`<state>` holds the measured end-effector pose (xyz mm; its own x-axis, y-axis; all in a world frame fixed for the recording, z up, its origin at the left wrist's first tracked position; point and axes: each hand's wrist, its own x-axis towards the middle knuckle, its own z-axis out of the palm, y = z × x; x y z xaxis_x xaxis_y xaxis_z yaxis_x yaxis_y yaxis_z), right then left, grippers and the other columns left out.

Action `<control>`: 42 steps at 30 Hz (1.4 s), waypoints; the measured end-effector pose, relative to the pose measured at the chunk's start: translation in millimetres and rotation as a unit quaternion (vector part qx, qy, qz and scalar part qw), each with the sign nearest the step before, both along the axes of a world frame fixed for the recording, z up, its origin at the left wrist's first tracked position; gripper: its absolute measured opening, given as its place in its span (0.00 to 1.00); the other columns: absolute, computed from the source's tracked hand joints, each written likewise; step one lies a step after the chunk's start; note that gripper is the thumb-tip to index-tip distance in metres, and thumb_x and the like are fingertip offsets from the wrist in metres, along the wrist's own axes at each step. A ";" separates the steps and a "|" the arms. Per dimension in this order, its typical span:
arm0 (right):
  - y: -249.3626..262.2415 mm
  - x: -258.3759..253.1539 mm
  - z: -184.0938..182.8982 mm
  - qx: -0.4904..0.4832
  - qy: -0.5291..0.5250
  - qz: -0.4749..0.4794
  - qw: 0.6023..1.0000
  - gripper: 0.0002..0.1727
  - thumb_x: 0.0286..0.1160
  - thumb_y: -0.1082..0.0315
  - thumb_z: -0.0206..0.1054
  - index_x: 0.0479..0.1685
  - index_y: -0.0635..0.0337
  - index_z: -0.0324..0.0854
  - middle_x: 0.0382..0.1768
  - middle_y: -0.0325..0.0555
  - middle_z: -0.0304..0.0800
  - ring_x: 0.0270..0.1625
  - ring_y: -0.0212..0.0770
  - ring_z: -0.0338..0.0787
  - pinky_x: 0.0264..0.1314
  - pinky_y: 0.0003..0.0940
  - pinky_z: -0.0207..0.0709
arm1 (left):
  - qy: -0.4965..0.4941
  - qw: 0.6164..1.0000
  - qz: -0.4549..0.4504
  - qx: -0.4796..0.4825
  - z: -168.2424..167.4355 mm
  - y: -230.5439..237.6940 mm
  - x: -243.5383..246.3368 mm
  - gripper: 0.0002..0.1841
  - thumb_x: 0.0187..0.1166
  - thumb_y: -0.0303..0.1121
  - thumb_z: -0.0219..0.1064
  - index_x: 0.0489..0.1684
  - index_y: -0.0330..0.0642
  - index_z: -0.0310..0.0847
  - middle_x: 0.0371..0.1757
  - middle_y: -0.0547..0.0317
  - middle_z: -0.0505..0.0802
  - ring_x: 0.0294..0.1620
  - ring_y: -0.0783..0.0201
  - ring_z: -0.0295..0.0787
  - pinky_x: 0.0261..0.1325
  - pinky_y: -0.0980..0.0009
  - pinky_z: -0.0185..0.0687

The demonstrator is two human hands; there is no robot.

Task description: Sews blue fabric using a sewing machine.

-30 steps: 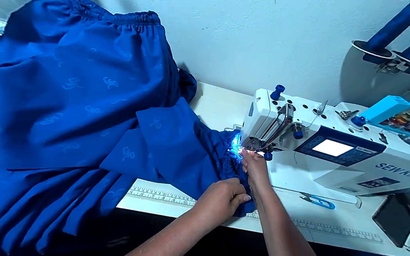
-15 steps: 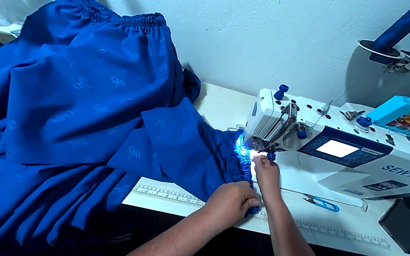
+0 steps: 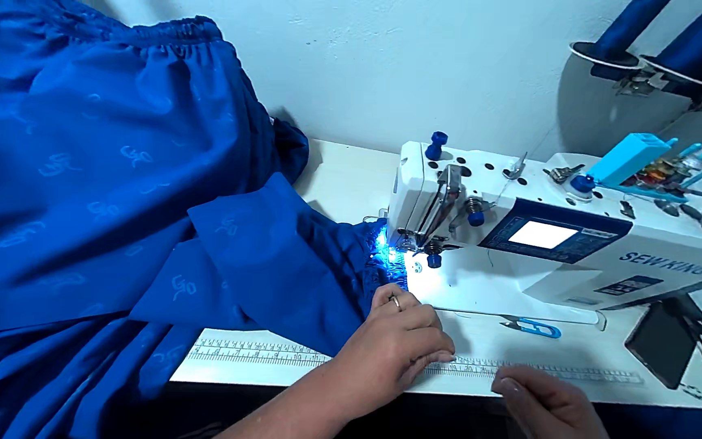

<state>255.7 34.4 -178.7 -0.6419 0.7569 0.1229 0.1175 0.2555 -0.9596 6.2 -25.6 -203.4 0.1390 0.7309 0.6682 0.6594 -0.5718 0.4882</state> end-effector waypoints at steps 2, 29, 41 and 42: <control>3.2 5.7 -1.5 -0.004 0.013 -0.021 1.000 0.09 0.83 0.68 0.64 0.38 0.46 0.90 0.21 0.13 0.80 0.20 0.08 0.71 0.23 0.08 0.65 | -0.017 1.000 0.006 -0.003 2.2 -5.7 7.8 0.14 0.91 0.43 0.57 0.42 0.50 0.88 0.36 0.64 0.88 0.46 0.69 0.82 0.67 0.64 0.62; 48.8 -112.6 -66.3 0.130 -0.150 -0.051 0.979 0.19 0.85 0.62 0.63 0.67 0.63 0.85 0.65 0.54 0.89 0.55 0.46 0.94 0.59 0.44 0.88 | 0.177 0.913 0.288 -0.229 -5.7 71.1 -61.2 0.07 0.78 0.28 0.71 0.35 0.37 0.95 0.37 0.46 0.95 0.48 0.45 0.93 0.60 0.44 0.81; 124.7 -162.3 -74.6 0.247 -0.123 -0.150 0.950 0.10 0.72 0.78 0.66 0.45 0.78 0.87 0.43 0.68 0.92 0.53 0.60 0.93 0.59 0.55 0.82 | 0.175 0.928 0.268 -0.192 -19.1 86.3 -70.5 0.07 0.72 0.29 0.76 0.26 0.35 0.91 0.30 0.47 0.93 0.42 0.45 0.91 0.58 0.41 0.77; 124.6 -160.9 -72.9 0.245 -0.118 -0.145 0.951 0.10 0.72 0.78 0.66 0.44 0.78 0.87 0.43 0.68 0.92 0.53 0.59 0.93 0.59 0.54 0.82 | 0.155 0.931 0.263 -0.201 -19.6 86.0 -72.5 0.07 0.72 0.28 0.76 0.25 0.36 0.92 0.30 0.48 0.93 0.40 0.46 0.90 0.57 0.42 0.76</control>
